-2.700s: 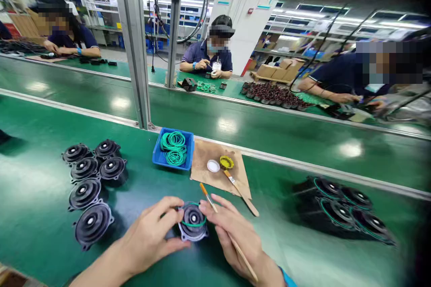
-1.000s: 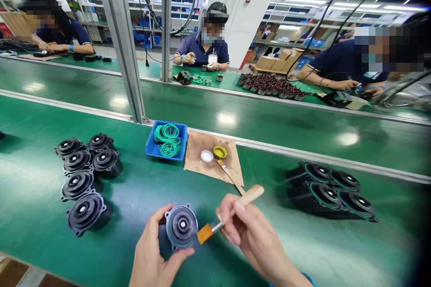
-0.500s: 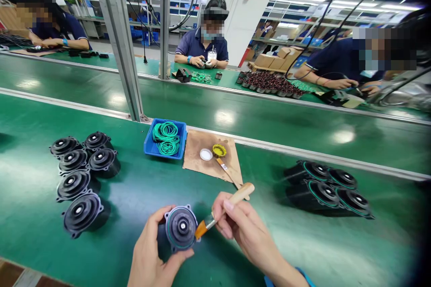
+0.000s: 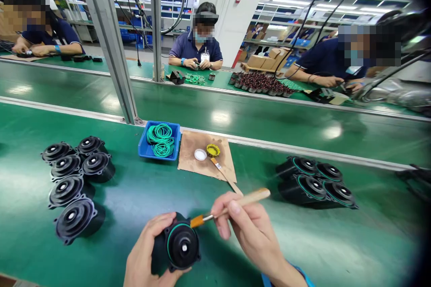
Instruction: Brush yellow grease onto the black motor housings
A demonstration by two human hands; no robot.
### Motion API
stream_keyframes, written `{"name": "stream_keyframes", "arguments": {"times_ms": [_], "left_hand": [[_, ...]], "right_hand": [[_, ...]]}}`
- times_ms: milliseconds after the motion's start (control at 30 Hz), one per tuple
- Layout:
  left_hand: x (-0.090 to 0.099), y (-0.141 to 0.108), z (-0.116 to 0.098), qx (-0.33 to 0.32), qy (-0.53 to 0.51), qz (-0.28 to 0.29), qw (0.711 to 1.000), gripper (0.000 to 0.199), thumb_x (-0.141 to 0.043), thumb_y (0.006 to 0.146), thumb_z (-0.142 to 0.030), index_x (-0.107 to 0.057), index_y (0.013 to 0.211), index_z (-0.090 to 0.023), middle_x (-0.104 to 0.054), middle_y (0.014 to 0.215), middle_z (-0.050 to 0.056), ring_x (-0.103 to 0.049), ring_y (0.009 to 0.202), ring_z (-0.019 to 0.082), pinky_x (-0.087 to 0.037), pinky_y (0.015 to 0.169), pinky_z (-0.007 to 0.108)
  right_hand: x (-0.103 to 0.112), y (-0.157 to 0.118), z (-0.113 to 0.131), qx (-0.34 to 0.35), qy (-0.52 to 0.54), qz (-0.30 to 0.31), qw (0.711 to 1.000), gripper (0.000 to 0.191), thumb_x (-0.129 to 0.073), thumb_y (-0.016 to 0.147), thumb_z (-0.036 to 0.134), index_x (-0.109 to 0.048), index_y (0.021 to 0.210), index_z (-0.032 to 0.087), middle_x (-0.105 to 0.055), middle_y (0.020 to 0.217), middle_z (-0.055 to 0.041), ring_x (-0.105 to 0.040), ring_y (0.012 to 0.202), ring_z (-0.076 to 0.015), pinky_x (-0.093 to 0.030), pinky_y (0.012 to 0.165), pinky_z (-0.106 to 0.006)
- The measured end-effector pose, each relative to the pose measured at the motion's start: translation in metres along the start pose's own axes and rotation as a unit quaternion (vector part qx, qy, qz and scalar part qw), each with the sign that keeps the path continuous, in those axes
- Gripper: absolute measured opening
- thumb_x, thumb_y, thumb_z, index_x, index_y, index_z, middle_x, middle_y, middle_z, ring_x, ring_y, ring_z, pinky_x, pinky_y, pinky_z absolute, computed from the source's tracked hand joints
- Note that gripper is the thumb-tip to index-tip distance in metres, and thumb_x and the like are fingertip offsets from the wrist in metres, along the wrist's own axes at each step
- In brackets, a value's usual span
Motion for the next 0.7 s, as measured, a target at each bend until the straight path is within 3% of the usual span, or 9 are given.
{"name": "stream_keyframes", "arguments": {"times_ms": [133, 200, 300, 400, 533, 700], "left_hand": [[0.006, 0.0, -0.012, -0.079, 0.016, -0.061, 0.995, 0.035, -0.073, 0.085, -0.035, -0.059, 0.114, -0.022, -0.07, 0.112, 0.012, -0.068, 0.104, 0.026, -0.058, 0.088, 0.04], [0.007, 0.0, -0.015, -0.103, 0.026, -0.074, 0.992, 0.03, -0.07, 0.087, -0.028, -0.06, 0.115, -0.021, -0.07, 0.111, 0.012, -0.067, 0.103, 0.026, -0.058, 0.086, 0.041], [0.007, -0.002, -0.018, -0.125, 0.036, -0.083, 0.988, 0.025, -0.062, 0.09, -0.021, -0.06, 0.115, -0.022, -0.069, 0.111, 0.012, -0.066, 0.105, 0.026, -0.058, 0.086, 0.042], [0.007, -0.003, -0.018, -0.134, 0.04, -0.09, 0.986, 0.025, -0.058, 0.09, -0.017, -0.06, 0.115, -0.022, -0.069, 0.111, 0.011, -0.065, 0.106, 0.026, -0.057, 0.087, 0.042], [0.007, -0.003, -0.02, -0.139, 0.053, -0.082, 0.985, 0.028, -0.056, 0.09, -0.013, -0.059, 0.116, -0.023, -0.068, 0.113, 0.011, -0.064, 0.108, 0.026, -0.056, 0.088, 0.042], [0.008, -0.002, -0.022, -0.151, 0.079, -0.076, 0.982, 0.024, -0.054, 0.093, -0.016, -0.06, 0.115, -0.023, -0.07, 0.111, 0.01, -0.064, 0.107, 0.026, -0.055, 0.09, 0.044]], "right_hand": [[0.008, -0.01, 0.009, 0.055, -0.065, -0.058, 0.995, 0.05, -0.052, 0.101, 0.044, -0.074, 0.065, 0.017, -0.061, 0.046, -0.0022, -0.053, 0.041, -0.0126, -0.047, 0.047, -0.025], [0.008, -0.012, 0.015, 0.08, -0.11, -0.078, 0.988, 0.045, -0.054, 0.101, 0.04, -0.077, 0.068, 0.018, -0.066, 0.051, -0.0039, -0.058, 0.044, -0.014, -0.052, 0.049, -0.026], [0.002, -0.012, 0.027, 0.142, -0.152, -0.085, 0.974, 0.05, -0.054, 0.101, 0.036, -0.072, 0.057, 0.019, -0.07, 0.056, -0.0058, -0.066, 0.051, -0.0164, -0.056, 0.053, -0.027], [-0.005, -0.01, 0.034, 0.181, -0.179, -0.06, 0.965, 0.049, -0.052, 0.102, 0.03, -0.07, 0.058, 0.018, -0.069, 0.055, -0.0047, -0.066, 0.052, -0.0165, -0.056, 0.054, -0.028], [-0.011, -0.01, 0.04, 0.208, -0.207, -0.002, 0.956, 0.035, -0.049, 0.103, 0.024, -0.074, 0.079, 0.018, -0.064, 0.053, -0.0014, -0.06, 0.047, -0.0145, -0.05, 0.049, -0.027], [-0.016, -0.014, 0.044, 0.234, -0.233, 0.059, 0.942, 0.027, -0.047, 0.104, 0.029, -0.071, 0.097, 0.019, -0.066, 0.061, -0.0014, -0.06, 0.052, -0.0135, -0.046, 0.049, -0.024]]}}
Point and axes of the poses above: each hand's wrist, its own y-axis towards the middle knuckle, its own x-axis out of the back of the hand, z = x × y, the point moved 6 cm from there along y, towards the middle knuckle
